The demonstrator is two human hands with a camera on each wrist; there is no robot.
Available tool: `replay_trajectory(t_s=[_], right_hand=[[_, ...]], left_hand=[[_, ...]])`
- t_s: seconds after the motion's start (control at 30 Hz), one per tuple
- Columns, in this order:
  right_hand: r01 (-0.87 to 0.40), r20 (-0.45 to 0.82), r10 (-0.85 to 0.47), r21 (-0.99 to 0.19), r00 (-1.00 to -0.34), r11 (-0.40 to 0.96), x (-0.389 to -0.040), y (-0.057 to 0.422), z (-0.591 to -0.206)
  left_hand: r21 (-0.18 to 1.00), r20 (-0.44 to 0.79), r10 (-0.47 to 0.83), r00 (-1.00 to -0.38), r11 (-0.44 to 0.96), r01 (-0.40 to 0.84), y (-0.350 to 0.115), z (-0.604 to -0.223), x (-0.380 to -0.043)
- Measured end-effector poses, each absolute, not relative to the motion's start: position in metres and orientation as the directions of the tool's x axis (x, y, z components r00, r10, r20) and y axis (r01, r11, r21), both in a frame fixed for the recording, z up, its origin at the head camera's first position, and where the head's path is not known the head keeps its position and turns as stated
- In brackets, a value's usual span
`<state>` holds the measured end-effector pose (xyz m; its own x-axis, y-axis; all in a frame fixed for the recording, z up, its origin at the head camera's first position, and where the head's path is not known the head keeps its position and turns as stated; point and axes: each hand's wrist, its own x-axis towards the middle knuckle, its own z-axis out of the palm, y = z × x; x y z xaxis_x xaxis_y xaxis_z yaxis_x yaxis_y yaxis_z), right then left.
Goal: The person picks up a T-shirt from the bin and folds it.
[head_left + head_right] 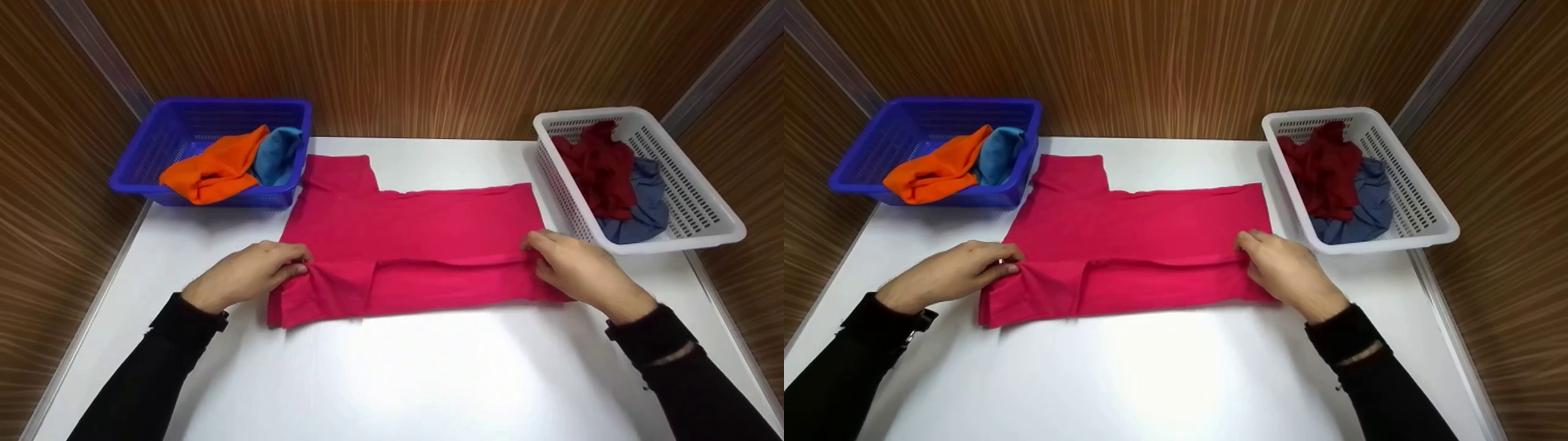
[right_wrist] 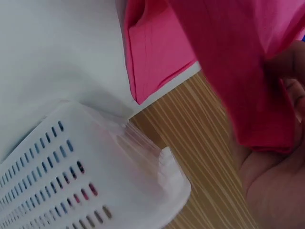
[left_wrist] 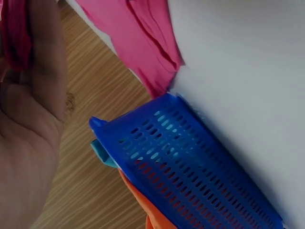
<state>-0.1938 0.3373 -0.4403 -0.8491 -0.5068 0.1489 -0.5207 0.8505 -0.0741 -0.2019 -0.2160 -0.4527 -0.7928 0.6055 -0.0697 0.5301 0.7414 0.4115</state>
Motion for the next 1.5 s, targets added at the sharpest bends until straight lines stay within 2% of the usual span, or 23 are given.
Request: replay_trajectory(t_s=[0.2,0.27,0.4,0.5,0.6,0.73,0.83,0.9,1.03,1.27,1.5], right_hand=[[-0.419,0.118,-0.413,-0.035,-0.903,0.907,-0.214,0.332,-0.457],[-0.397,0.148,-0.392,-0.002,-0.908,0.918,-0.217,0.332,-0.464],[-0.403,0.261,-0.404,0.059,-0.877,0.913,-0.221,0.331,-0.476],[-0.439,0.284,-0.438,0.064,-0.853,0.896,-0.222,0.33,-0.48],[-0.485,0.198,-0.48,0.03,-0.854,0.874,-0.222,0.328,-0.482],[-0.531,-0.036,-0.536,-0.098,-0.844,0.842,-0.217,0.325,-0.484],[-0.513,-0.191,-0.552,-0.217,-0.812,0.83,-0.212,0.324,-0.487],[-0.49,-0.249,-0.551,-0.268,-0.797,0.83,-0.208,0.323,-0.488],[-0.427,-0.306,-0.515,-0.311,-0.8,0.849,-0.202,0.321,-0.485],[-0.312,-0.396,-0.416,-0.301,-0.819,0.901,-0.196,0.319,-0.475],[-0.305,-0.408,-0.411,-0.301,-0.815,0.904,-0.197,0.319,-0.473]], left_hand=[[0.235,-0.065,0.575,-0.815,0.803,0.548,-0.213,-0.472,-0.21],[0.18,-0.037,0.567,-0.823,0.814,0.553,-0.212,-0.477,-0.211],[0.09,0.051,0.56,-0.827,0.822,0.562,-0.208,-0.482,-0.211],[0.088,0.078,0.595,-0.8,0.795,0.6,-0.205,-0.479,-0.209],[0.129,0.065,0.667,-0.742,0.732,0.669,-0.202,-0.476,-0.207],[0.189,0.009,0.74,-0.673,0.659,0.728,-0.198,-0.475,-0.2],[0.198,-0.058,0.76,-0.648,0.644,0.739,-0.194,-0.477,-0.194],[0.18,-0.091,0.764,-0.639,0.644,0.744,-0.191,-0.48,-0.191],[0.118,-0.088,0.766,-0.637,0.643,0.757,-0.186,-0.483,-0.193],[0.031,-0.003,0.783,-0.623,0.622,0.782,-0.186,-0.486,-0.202],[-0.042,0.058,0.822,-0.567,0.569,0.821,-0.183,-0.485,-0.205]])
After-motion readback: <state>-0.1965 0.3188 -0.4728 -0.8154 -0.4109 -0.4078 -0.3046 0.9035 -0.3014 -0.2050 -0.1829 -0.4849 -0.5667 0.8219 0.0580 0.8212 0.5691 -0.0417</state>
